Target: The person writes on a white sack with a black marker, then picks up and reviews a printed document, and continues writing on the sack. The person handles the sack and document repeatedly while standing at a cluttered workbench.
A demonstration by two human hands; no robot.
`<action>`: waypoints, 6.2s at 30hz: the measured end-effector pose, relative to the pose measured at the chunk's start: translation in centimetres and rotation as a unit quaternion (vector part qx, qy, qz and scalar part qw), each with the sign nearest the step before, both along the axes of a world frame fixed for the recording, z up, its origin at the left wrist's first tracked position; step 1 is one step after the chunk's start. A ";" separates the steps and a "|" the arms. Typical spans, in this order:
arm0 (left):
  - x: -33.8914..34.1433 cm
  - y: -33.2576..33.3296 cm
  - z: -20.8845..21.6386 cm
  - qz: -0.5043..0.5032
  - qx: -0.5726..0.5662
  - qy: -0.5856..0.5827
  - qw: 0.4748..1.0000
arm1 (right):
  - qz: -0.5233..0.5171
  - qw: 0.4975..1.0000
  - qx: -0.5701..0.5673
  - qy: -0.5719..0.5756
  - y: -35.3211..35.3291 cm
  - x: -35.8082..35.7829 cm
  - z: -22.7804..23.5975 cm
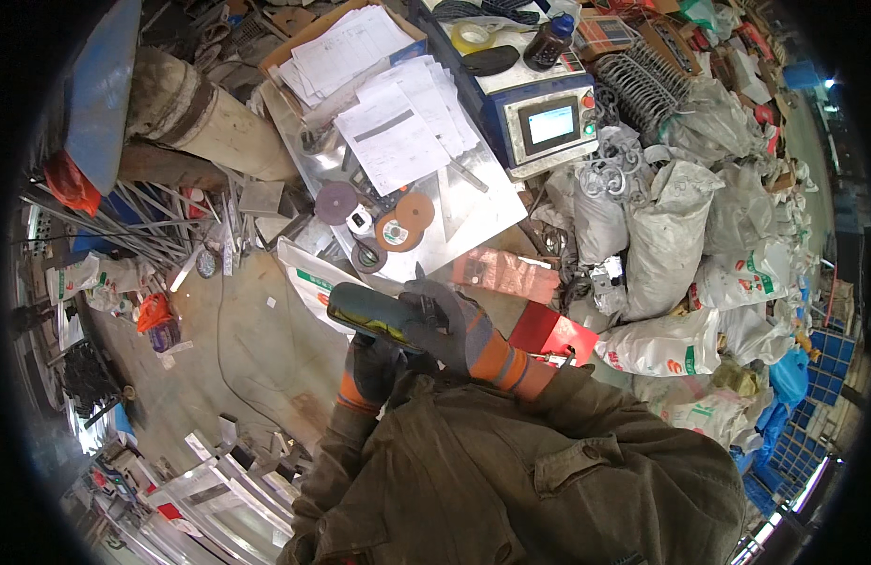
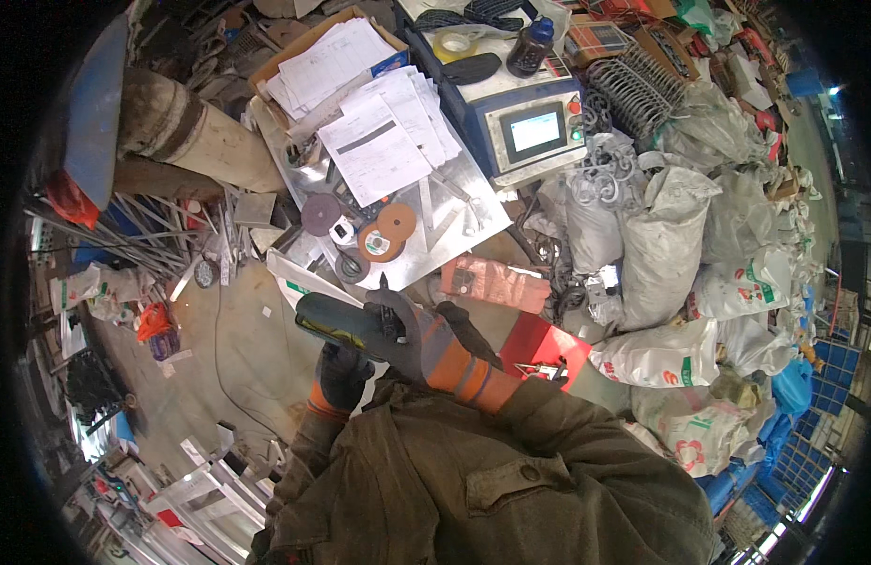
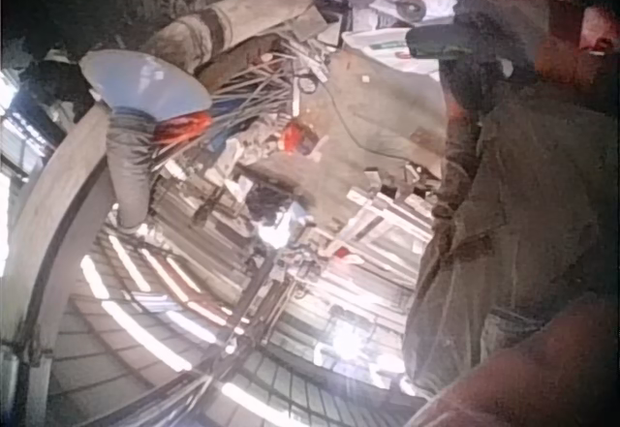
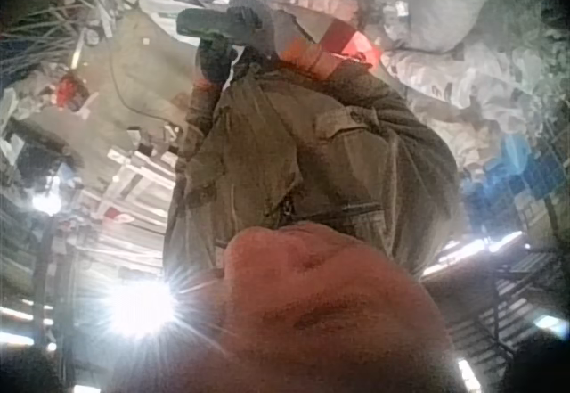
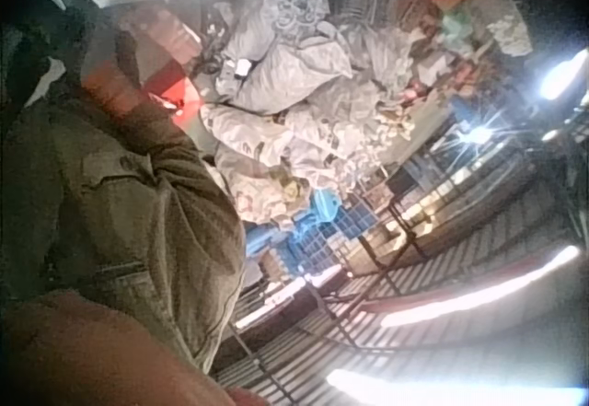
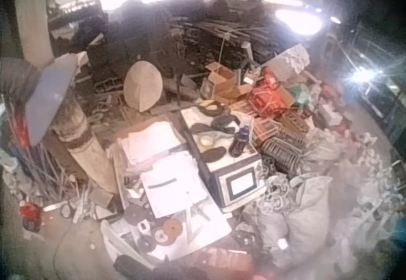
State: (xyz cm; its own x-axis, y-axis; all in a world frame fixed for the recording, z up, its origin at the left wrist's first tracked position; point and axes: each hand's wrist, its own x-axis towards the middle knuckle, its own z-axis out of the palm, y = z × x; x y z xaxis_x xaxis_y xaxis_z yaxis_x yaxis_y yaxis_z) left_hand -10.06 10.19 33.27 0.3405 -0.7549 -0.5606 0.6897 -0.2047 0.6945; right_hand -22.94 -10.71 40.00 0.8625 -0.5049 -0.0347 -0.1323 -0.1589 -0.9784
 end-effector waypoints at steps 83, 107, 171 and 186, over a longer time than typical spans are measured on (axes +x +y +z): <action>19.3 -28.2 -19.4 0.068 0.323 -0.349 0.877 | -0.135 0.973 -0.162 -0.091 -22.9 3.8 7.6; 4.4 -21.9 -28.0 -0.008 0.266 -0.243 0.933 | -0.085 0.928 -0.152 0.330 -17.3 4.9 -26.3; 14.8 -1.3 -18.1 -0.512 0.337 -0.503 0.609 | -0.106 0.879 -0.465 0.014 -40.3 7.7 -22.3; 4.1 5.6 -12.8 -0.597 0.178 -0.600 0.502 | 0.134 0.950 -0.241 0.145 6.3 -4.5 -23.7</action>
